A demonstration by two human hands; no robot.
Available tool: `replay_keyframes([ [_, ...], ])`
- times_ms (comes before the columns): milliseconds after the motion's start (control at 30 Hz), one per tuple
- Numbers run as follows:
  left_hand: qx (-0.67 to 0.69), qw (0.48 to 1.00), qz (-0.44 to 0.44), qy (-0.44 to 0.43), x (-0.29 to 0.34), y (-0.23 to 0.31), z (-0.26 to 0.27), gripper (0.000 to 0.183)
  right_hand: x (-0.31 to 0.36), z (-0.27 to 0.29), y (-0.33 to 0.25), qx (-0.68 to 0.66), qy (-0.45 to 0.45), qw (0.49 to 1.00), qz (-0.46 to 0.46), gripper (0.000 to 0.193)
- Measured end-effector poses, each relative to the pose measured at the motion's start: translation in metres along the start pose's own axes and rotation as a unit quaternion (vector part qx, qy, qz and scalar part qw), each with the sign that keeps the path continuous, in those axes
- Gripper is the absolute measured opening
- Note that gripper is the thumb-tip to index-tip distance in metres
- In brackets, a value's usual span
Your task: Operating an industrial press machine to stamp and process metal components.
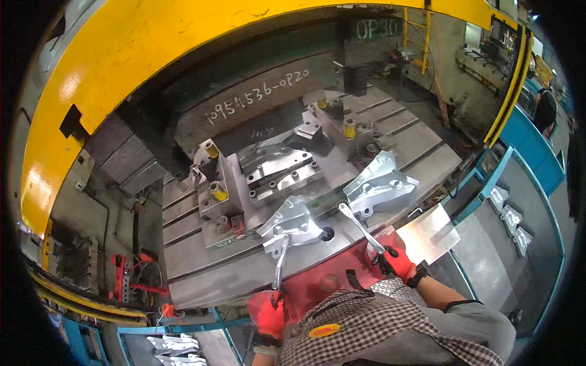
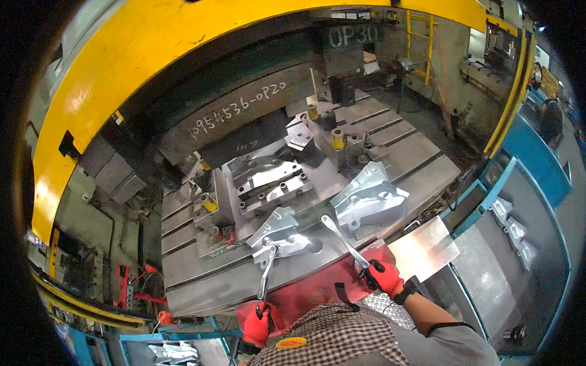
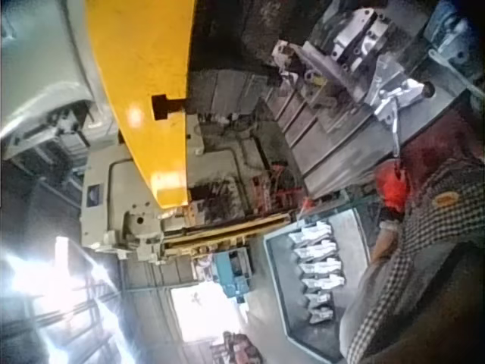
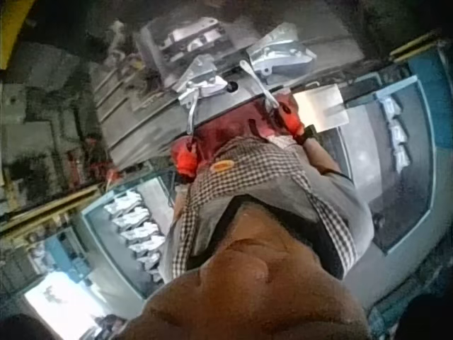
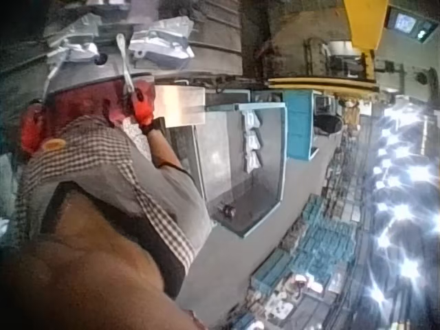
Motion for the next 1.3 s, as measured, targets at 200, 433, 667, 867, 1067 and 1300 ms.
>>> replay_keyframes([
  [200, 0.432, 0.879, 0.134, -0.151, 0.005, 0.015, 0.005, 0.041, 0.035, 0.026, -0.017, -0.146, -0.037, 0.984, -0.101, 0.040],
  [433, 0.406, 0.887, 0.211, -0.055, 0.013, -0.023, -0.007, 0.042, 0.048, 0.051, -0.027, -0.121, 0.018, 0.983, -0.139, 0.045],
  [667, 0.360, 0.918, 0.160, -0.047, 0.016, -0.040, -0.013, 0.033, 0.012, 0.017, -0.051, -0.092, 0.035, 0.994, -0.040, 0.044],
  [867, 0.535, 0.796, 0.284, -0.001, 0.020, -0.018, -0.010, 0.024, -0.099, -0.056, -0.109, -0.234, -0.175, 0.955, -0.043, 0.034],
  [1067, 0.429, 0.863, 0.250, -0.095, 0.017, -0.034, -0.012, 0.027, -0.230, -0.127, -0.124, -0.297, -0.170, 0.939, -0.030, 0.050],
  [1300, 0.395, 0.879, 0.259, -0.070, 0.023, -0.052, -0.014, 0.029, -0.257, -0.112, -0.152, -0.158, -0.092, 0.983, -0.027, 0.045],
])
Point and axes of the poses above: each hand's wrist, its own x-axis away from the middle knuckle, its own z-axis out of the back of the hand, y = z × x, the point moved 3 cm from there along -x, towards the middle knuckle, and after that the axes turned 15 degrees about x, right-handed, at the moved point
